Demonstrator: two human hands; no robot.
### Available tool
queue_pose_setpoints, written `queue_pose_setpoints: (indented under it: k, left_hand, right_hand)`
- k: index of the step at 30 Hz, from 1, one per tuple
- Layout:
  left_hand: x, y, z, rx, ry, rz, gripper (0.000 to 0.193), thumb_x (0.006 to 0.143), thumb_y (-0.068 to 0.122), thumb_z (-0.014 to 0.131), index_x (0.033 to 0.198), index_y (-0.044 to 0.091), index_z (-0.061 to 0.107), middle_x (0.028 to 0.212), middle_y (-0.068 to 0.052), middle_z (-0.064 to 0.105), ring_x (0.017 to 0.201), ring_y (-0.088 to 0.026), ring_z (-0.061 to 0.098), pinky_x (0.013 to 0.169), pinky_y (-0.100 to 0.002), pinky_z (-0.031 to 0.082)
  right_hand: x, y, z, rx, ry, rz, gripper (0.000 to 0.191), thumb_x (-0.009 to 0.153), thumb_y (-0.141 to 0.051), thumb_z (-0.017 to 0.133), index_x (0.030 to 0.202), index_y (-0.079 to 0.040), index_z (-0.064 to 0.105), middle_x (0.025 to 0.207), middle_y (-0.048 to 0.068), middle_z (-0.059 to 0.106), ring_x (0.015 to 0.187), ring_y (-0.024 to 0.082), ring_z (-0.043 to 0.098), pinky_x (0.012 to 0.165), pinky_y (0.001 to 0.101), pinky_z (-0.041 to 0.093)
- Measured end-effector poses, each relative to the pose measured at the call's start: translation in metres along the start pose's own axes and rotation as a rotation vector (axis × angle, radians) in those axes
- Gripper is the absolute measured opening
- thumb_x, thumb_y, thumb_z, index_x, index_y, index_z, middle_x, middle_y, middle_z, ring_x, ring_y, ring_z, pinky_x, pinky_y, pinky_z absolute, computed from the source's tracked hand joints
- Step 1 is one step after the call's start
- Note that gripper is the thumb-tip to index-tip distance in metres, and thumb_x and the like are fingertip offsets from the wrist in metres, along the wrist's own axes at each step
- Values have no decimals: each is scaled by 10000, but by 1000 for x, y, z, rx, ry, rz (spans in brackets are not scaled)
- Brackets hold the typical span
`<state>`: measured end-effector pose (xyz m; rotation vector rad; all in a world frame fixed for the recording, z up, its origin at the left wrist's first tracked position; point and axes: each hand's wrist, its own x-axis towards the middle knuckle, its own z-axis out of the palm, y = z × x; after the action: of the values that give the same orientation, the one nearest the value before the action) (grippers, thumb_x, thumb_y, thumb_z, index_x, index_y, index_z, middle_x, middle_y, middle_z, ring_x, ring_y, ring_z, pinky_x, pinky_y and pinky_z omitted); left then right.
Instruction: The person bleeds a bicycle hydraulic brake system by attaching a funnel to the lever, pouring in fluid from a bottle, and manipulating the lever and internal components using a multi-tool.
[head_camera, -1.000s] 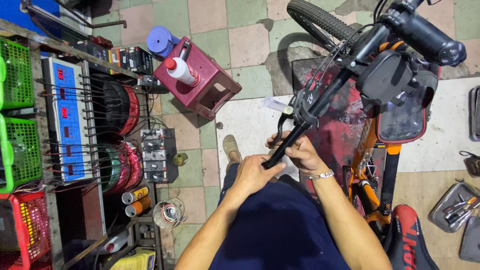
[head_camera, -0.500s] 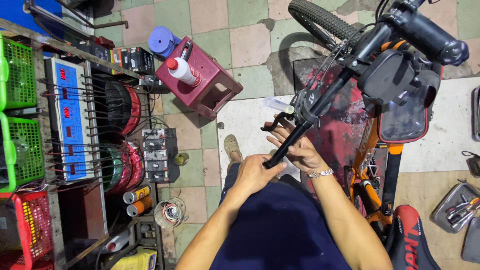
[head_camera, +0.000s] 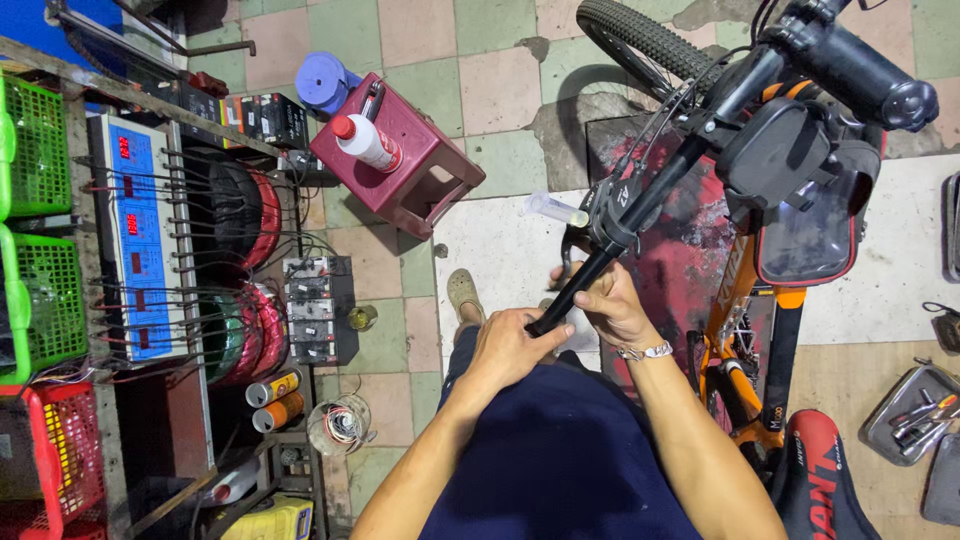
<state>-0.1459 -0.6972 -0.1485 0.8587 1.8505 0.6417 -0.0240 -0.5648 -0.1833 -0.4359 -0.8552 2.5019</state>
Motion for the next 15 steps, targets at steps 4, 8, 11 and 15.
queue_pose_setpoints:
  k: [4, 8, 11, 15]
  left_hand:
    - [0, -1, 1, 33, 26, 19, 388, 849, 487, 739, 903, 109, 806, 620, -59, 721, 610, -201, 731, 608, -356, 537]
    - [0, 0, 1, 38, 37, 9, 395, 832, 502, 739, 910, 121, 808, 621, -66, 713, 609, -219, 723, 604, -371, 531]
    - [0, 1, 0, 62, 49, 8, 398, 826, 508, 746, 912, 125, 811, 616, -77, 697, 596, -234, 704, 593, -384, 521]
    - [0, 2, -1, 75, 37, -13, 398, 824, 511, 743, 910, 128, 809, 602, -78, 682, 577, -234, 692, 581, -388, 516]
  right_hand:
    - [5, -8, 12, -16, -121, 40, 928, 807, -188, 842, 1573, -18, 345, 1615, 192, 405, 1544, 292, 344, 1242, 470, 290]
    - [6, -7, 11, -40, -201, 100, 936, 823, -250, 832, 1583, 26, 360, 1665, 198, 363, 1591, 310, 286, 1286, 484, 243]
    - [3, 0, 5, -80, -110, 87, 833, 847, -209, 853, 1503, 77, 426, 1535, 272, 476, 1481, 391, 419, 1252, 539, 320]
    - [2, 3, 2, -145, -15, 35, 647, 857, -171, 879, 1349, 78, 542, 1347, 245, 608, 1339, 380, 573, 1176, 540, 430]
